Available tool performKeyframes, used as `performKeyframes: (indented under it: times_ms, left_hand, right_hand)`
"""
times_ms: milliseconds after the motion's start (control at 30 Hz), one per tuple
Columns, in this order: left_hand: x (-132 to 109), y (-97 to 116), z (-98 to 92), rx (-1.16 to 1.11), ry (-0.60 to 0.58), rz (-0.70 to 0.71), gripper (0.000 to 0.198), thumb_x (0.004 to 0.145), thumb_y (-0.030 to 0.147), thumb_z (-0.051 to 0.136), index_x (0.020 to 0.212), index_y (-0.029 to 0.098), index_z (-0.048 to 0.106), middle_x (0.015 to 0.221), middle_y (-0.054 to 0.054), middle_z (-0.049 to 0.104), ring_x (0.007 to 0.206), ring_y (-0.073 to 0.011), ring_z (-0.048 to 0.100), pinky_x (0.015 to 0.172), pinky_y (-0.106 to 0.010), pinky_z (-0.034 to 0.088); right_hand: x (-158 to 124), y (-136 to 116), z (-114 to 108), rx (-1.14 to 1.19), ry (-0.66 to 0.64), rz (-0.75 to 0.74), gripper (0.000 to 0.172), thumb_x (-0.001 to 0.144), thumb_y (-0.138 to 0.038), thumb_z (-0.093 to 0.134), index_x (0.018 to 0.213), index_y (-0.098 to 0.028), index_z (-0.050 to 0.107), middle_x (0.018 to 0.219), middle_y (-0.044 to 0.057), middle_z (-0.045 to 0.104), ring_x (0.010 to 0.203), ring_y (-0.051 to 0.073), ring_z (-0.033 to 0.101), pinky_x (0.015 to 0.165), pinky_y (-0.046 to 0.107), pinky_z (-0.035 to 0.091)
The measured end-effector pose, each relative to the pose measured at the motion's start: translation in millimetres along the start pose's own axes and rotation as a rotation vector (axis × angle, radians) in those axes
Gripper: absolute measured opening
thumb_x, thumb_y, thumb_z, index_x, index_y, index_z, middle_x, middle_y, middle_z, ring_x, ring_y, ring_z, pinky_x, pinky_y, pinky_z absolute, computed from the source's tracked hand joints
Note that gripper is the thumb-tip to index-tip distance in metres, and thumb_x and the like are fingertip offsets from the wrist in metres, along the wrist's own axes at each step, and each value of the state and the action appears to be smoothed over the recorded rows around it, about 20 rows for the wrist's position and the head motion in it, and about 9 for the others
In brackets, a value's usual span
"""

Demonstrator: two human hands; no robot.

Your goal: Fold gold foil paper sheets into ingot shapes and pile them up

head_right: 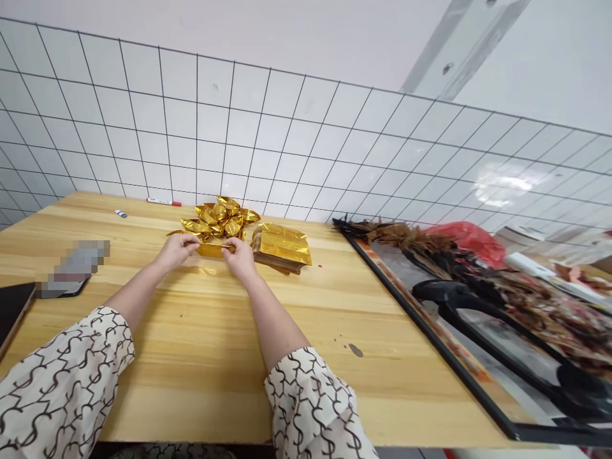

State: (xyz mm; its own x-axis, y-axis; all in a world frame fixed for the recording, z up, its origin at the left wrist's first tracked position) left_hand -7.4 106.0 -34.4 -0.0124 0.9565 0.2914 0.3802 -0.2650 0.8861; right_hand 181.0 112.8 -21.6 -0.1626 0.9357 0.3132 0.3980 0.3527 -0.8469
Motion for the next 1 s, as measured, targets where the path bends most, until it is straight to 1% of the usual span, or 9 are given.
performKeyframes:
  times_ms: [67,167,300,467,600,733,900,1000]
  left_hand:
    - [0.5,-4.1,4.2,-0.023,0.052,-0.014,0.012,0.068,0.020,0.058,0.071,0.020,0.070,0.067,0.001,0.068,0.066,-0.0174,0.062,0.066,-0.029,0.050]
    - [-1.9,-13.4,9.8,-0.062,0.089,-0.040,0.012,0.069,0.020,0.058,0.073,0.019,0.070,0.071,-0.001,0.069,0.071,-0.0182,0.064,0.069,-0.029,0.051]
    - [-6.5,-24.7,15.3,-0.113,0.087,-0.077,0.013,0.066,0.018,0.060,0.073,0.019,0.070,0.073,-0.001,0.071,0.072,-0.0184,0.066,0.071,-0.030,0.053]
    - [-8.2,-31.3,16.3,-0.183,0.075,-0.111,0.012,0.063,0.019,0.064,0.073,0.019,0.071,0.073,-0.002,0.072,0.070,-0.0186,0.066,0.071,-0.031,0.053]
    - [-8.3,-32.1,15.3,-0.233,0.066,-0.119,0.012,0.060,0.021,0.067,0.071,0.018,0.072,0.071,-0.002,0.072,0.067,-0.0183,0.065,0.070,-0.031,0.053]
    - [-9.8,-28.7,14.4,-0.273,0.064,-0.113,0.014,0.057,0.024,0.071,0.069,0.018,0.073,0.070,-0.003,0.072,0.067,-0.0185,0.065,0.071,-0.031,0.053]
    - [-12.6,-22.7,13.6,-0.308,0.066,-0.106,0.017,0.057,0.033,0.073,0.065,0.018,0.073,0.067,-0.003,0.071,0.067,-0.0191,0.065,0.071,-0.032,0.052]
    - [-13.0,-22.0,13.2,-0.321,0.072,-0.112,0.018,0.056,0.034,0.074,0.064,0.018,0.073,0.065,-0.003,0.071,0.066,-0.0190,0.064,0.070,-0.031,0.052]
  right_hand:
    - [0.1,5.7,5.0,0.029,0.010,0.023,0.004,0.066,-0.025,0.061,0.067,-0.022,0.061,0.056,-0.004,0.058,0.049,0.013,0.048,0.052,0.027,0.043]
    - [-4.2,13.3,9.8,0.083,0.022,0.047,0.006,0.066,-0.027,0.060,0.068,-0.021,0.062,0.059,-0.003,0.060,0.051,0.013,0.050,0.053,0.027,0.044]
    - [-11.7,19.4,13.1,0.162,0.015,0.078,0.008,0.063,-0.027,0.061,0.066,-0.021,0.063,0.062,-0.002,0.062,0.052,0.013,0.051,0.055,0.028,0.046]
    - [-16.6,19.8,13.5,0.260,0.004,0.125,0.013,0.061,-0.033,0.064,0.067,-0.021,0.064,0.059,-0.002,0.060,0.050,0.012,0.050,0.052,0.027,0.044]
    - [-18.9,17.6,11.5,0.328,0.023,0.162,0.019,0.059,-0.038,0.067,0.065,-0.020,0.065,0.055,-0.002,0.057,0.050,0.011,0.049,0.051,0.026,0.042]
    - [-19.9,17.5,10.8,0.392,0.054,0.201,0.024,0.058,-0.041,0.069,0.065,-0.019,0.065,0.055,-0.002,0.058,0.052,0.012,0.052,0.052,0.025,0.043]
    - [-19.9,18.4,11.5,0.443,0.068,0.232,0.024,0.054,-0.039,0.071,0.064,-0.019,0.065,0.057,-0.001,0.059,0.053,0.011,0.052,0.052,0.025,0.043]
    - [-20.2,18.8,12.3,0.458,0.068,0.241,0.023,0.053,-0.037,0.072,0.065,-0.019,0.066,0.057,-0.001,0.059,0.053,0.011,0.052,0.052,0.025,0.042]
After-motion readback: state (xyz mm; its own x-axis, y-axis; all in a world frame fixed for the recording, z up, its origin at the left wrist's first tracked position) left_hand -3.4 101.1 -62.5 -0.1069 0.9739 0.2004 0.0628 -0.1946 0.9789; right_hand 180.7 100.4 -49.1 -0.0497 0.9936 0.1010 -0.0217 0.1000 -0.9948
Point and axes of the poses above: each hand's wrist, its own x-axis towards the middle knuckle, its own z-axis out of the palm, y = z × x, the point moved 3 cm from there along x, towards the middle knuckle
